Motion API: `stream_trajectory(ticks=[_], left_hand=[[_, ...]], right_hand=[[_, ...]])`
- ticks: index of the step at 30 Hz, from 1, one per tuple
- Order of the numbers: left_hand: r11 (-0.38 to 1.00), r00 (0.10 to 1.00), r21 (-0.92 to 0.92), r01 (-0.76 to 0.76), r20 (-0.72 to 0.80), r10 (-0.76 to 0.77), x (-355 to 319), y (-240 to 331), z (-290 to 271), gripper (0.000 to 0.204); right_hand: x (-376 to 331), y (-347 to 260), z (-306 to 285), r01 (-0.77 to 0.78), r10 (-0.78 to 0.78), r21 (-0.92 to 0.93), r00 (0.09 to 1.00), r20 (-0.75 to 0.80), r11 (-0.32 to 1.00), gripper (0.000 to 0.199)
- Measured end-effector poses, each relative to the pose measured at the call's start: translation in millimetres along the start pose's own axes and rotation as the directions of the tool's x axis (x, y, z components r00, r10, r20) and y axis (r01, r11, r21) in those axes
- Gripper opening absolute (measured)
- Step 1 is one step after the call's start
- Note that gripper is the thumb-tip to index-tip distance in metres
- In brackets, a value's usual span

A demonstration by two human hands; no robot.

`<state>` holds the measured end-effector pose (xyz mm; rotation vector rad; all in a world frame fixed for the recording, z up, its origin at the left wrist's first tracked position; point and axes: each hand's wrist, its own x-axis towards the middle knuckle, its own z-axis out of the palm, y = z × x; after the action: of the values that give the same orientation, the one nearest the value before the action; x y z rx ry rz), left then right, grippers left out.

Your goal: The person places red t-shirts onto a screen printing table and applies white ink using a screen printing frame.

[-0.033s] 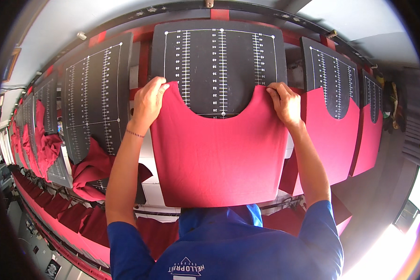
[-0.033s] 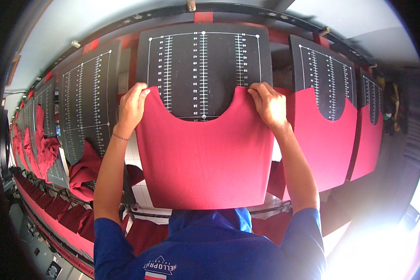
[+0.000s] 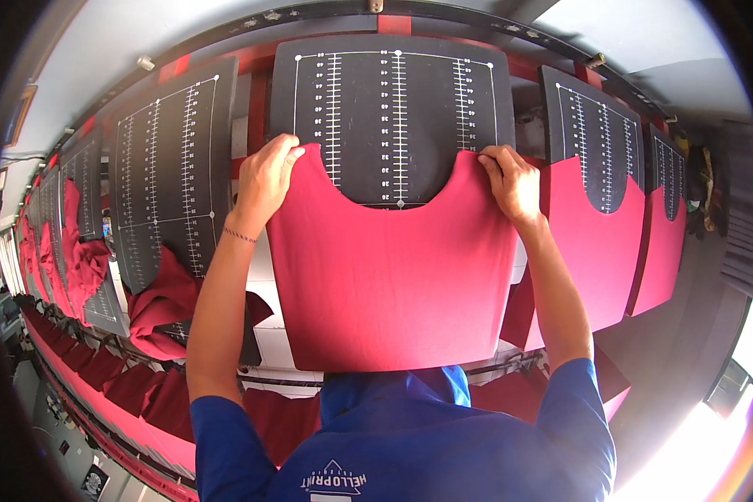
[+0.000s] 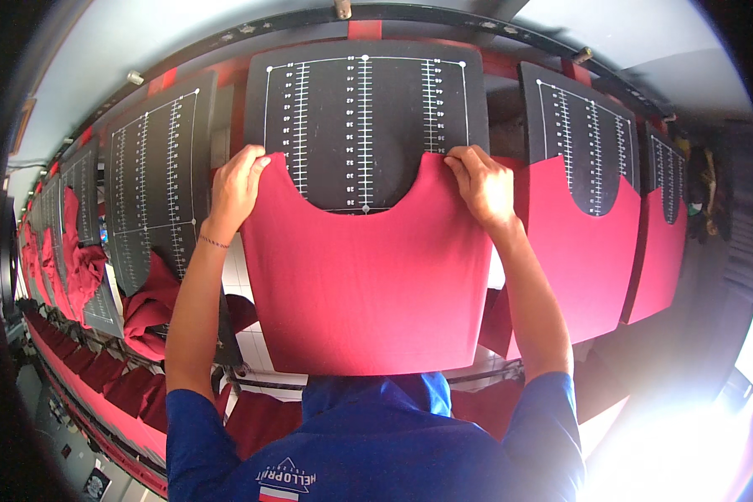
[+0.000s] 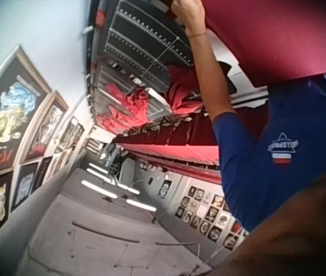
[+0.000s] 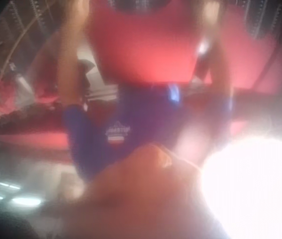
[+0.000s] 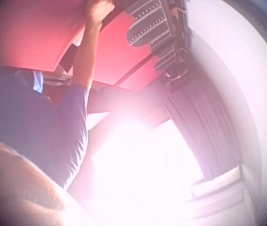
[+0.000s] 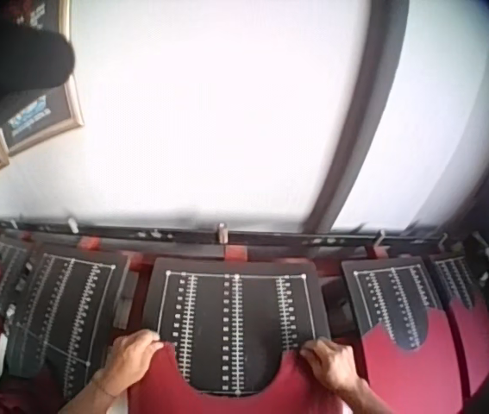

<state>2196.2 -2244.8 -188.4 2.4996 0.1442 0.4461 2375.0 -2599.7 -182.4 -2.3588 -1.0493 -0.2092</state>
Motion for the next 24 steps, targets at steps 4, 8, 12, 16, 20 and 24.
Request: stream_trajectory(ticks=[4, 8, 12, 16, 20, 24], left_hand=[[0.997, 0.997, 0.070, -0.020, 0.082, 0.014, 14.6, -4.8, -5.3, 0.016], [0.995, 0.995, 0.092, -0.042, 0.096, 0.033, 17.4, -6.4, -2.9, 0.016], [0.994, 0.997, 0.090, -0.065, 0.054, 0.060, 17.7, -7.6, 0.0, 0.015], [0.991, 0.997, 0.107, -0.079, 0.033, 0.076, 18.4, -7.5, 0.8, 0.015], [0.973, 0.998, 0.223, -0.053, 0.048, 0.043, 17.5, -5.8, 2.0, 0.014], [0.951, 0.997, 0.302, -0.061, -0.026, 0.073, 24.3, 69.5, 26.0, 0.026]], right_hand=[[8.9, 4.2, 2.3, -0.011, 0.012, -0.012, 1.000, 0.003, 1.000, 0.009], [13.1, 7.3, 7.5, -0.009, 0.010, -0.054, 1.000, 0.016, 0.998, 0.009], [15.8, 8.3, 9.3, -0.040, 0.044, -0.093, 0.998, 0.040, 0.995, 0.010], [16.5, 7.1, 10.4, -0.044, 0.046, -0.111, 0.999, 0.019, 0.993, 0.010], [18.6, 3.0, 12.4, -0.031, 0.029, -0.126, 0.999, -0.019, 0.992, 0.011], [17.0, 6.0, 10.9, -0.088, 0.095, -0.172, 0.995, 0.031, 0.981, 0.018]])
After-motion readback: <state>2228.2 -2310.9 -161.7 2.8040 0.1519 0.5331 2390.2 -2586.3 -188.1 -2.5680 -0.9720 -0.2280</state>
